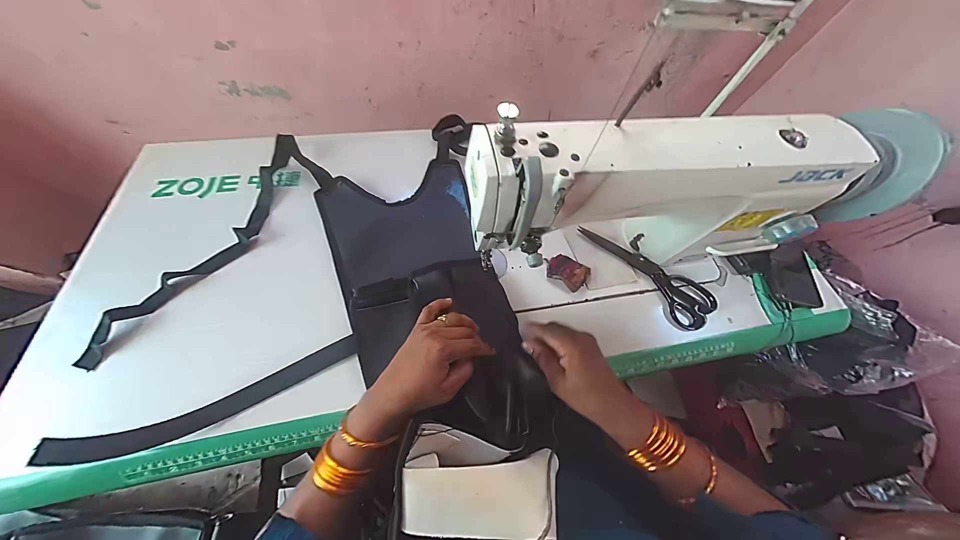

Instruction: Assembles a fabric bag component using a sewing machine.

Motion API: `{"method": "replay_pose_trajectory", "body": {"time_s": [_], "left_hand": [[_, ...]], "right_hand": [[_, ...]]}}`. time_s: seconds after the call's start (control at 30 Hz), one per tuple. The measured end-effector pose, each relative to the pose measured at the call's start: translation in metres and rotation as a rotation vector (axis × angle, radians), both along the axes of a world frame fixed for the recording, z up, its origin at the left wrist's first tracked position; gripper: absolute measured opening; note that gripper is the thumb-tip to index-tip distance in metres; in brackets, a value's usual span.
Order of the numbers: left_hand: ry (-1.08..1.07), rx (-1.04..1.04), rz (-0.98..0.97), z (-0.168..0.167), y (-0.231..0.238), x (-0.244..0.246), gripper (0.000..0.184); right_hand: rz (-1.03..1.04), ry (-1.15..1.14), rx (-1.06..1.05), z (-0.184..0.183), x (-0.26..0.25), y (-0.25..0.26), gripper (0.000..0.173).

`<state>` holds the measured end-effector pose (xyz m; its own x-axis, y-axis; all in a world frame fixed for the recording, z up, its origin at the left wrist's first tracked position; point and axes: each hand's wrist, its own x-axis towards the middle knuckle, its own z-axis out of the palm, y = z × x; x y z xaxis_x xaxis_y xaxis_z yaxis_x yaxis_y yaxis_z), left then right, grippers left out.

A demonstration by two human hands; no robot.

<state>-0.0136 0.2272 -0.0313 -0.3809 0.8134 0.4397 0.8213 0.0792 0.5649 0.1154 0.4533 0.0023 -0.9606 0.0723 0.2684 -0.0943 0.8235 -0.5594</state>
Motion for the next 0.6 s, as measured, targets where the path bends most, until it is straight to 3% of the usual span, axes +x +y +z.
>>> {"method": "replay_pose_trajectory", "body": {"time_s": [0.1, 0.2, 0.33, 0.43, 0.5, 0.6], "left_hand": [[-0.165, 0.04, -0.132, -0.011, -0.028, 0.002, 0.043], [-0.253, 0.161, -0.092, -0.012, -0.034, -0.009, 0.05], [-0.194, 0.186, -0.032, -0.008, -0.031, -0.002, 0.043], [-0.149, 0.179, 0.023, -0.006, -0.027, 0.004, 0.042], [-0.146, 0.173, 0.044, -0.007, -0.026, 0.007, 0.043], [-0.157, 0.164, 0.054, -0.006, -0.025, 0.006, 0.043]], "right_hand": [[0.005, 0.004, 0.317, 0.009, -0.018, 0.059, 0.043], [0.049, -0.147, 0.409, -0.002, -0.048, 0.094, 0.048], [0.058, 0.107, 0.359, -0.01, -0.066, 0.097, 0.037], [0.302, 0.39, 0.229, -0.015, -0.085, 0.064, 0.031], [0.452, 0.394, 0.164, -0.021, -0.1, 0.041, 0.034], [0.461, 0.306, 0.099, -0.032, -0.104, 0.033, 0.039]]}}
